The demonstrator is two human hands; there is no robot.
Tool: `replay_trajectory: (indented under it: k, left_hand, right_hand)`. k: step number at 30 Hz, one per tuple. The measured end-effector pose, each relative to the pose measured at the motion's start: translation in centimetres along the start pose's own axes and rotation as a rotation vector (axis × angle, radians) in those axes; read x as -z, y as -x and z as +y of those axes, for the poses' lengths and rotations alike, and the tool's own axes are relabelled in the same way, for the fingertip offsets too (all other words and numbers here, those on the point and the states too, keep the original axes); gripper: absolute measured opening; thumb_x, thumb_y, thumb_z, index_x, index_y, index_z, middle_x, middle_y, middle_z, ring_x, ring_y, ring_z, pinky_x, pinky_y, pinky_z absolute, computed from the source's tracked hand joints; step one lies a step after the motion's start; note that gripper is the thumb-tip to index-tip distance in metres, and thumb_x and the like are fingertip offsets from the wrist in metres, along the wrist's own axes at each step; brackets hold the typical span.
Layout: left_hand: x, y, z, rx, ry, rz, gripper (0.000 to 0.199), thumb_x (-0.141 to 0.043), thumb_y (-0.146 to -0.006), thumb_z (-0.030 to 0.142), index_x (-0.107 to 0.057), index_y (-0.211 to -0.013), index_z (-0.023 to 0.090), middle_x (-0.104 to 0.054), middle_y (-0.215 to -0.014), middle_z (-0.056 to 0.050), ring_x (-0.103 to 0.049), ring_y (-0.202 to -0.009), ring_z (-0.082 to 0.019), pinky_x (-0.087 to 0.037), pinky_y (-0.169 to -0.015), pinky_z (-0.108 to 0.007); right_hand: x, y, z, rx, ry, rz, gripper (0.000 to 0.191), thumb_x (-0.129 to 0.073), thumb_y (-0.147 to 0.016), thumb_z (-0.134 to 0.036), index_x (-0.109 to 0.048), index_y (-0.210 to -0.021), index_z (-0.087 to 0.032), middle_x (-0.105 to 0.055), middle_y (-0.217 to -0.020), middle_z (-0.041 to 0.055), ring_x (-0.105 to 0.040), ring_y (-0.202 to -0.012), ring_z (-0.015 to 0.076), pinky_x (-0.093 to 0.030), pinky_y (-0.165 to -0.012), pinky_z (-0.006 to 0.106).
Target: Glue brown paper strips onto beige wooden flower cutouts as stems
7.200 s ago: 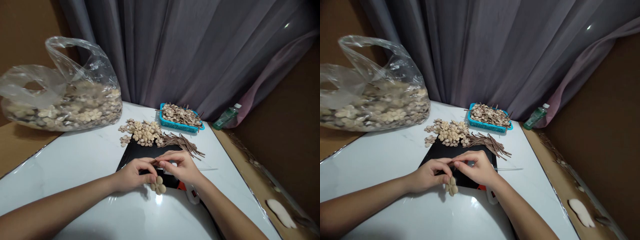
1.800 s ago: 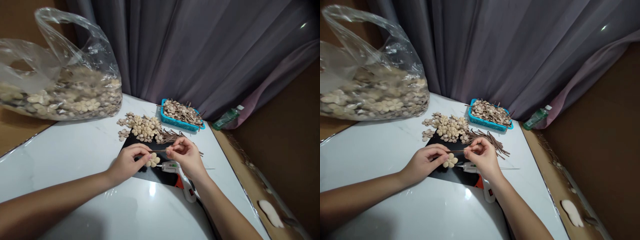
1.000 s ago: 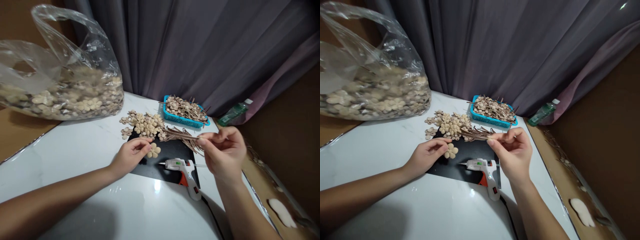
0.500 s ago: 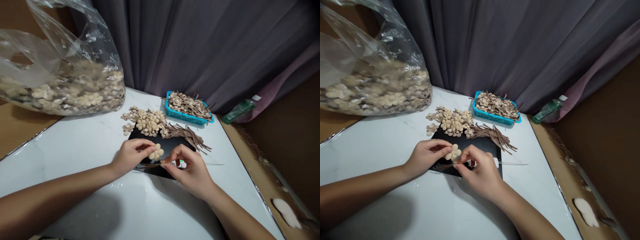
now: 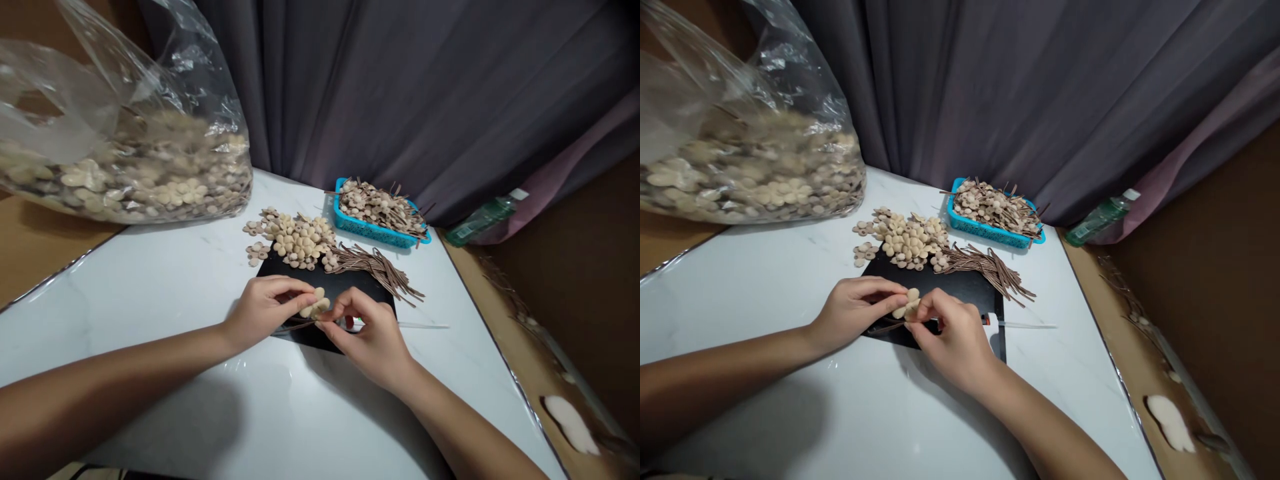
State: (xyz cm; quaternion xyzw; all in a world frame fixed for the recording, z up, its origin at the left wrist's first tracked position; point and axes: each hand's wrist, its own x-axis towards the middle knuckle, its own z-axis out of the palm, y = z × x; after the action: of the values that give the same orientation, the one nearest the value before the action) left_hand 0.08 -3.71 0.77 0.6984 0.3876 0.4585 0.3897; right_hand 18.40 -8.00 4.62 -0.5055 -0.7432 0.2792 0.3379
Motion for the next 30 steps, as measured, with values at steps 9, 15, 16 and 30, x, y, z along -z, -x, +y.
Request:
replay_trajectory:
  k: [9, 15, 16, 30]
  left_hand:
    - [0.07, 0.08, 0.05, -0.033, -0.023, -0.007, 0.013, -0.067, -0.079, 0.028, -0.074, -0.086, 0.02, -0.073, -0.083, -0.002, -0.066, -0.071, -0.013, -0.052, -0.063, -0.019]
    - [0.08, 0.07, -0.09, -0.06, -0.054, -0.015, 0.014, -0.066, -0.08, 0.03, -0.074, -0.086, 0.02, -0.073, -0.082, -0.003, -0.067, -0.071, -0.014, -0.053, -0.064, -0.02]
    - [0.08, 0.08, -0.1, -0.066, -0.061, -0.017, 0.014, -0.066, -0.08, 0.03, -0.074, -0.085, 0.02, -0.073, -0.082, -0.003, -0.067, -0.071, -0.014, -0.053, -0.064, -0.02]
    - [0.07, 0.08, 0.09, -0.15, -0.088, -0.01, 0.012, -0.066, -0.079, 0.027, -0.075, -0.085, 0.021, -0.074, -0.079, -0.003, -0.067, -0.069, -0.014, -0.053, -0.063, -0.02]
  right_hand:
    - [-0.13, -0.01, -0.02, 0.013, -0.009, 0.02, 0.017, -0.063, -0.077, -0.017, -0.047, -0.074, -0.023, -0.069, -0.073, -0.0027, -0.061, -0.064, 0.0136, -0.041, -0.055, 0.024]
    - [-0.25, -0.12, 0.12, 0.016, -0.001, 0.03, 0.016, -0.062, -0.076, -0.017, -0.048, -0.073, -0.023, -0.068, -0.071, -0.0023, -0.062, -0.064, 0.0141, -0.041, -0.055, 0.024]
    - [-0.27, -0.13, 0.15, 0.018, 0.001, 0.033, 0.016, -0.063, -0.076, -0.017, -0.048, -0.073, -0.023, -0.068, -0.071, -0.0025, -0.062, -0.063, 0.014, -0.041, -0.054, 0.024]
    - [-0.66, -0.28, 0.32, -0.007, -0.015, 0.055, 0.018, -0.064, -0.074, -0.014, -0.05, -0.08, -0.023, -0.072, -0.076, -0.0012, -0.069, -0.07, 0.0178, -0.043, -0.056, 0.026]
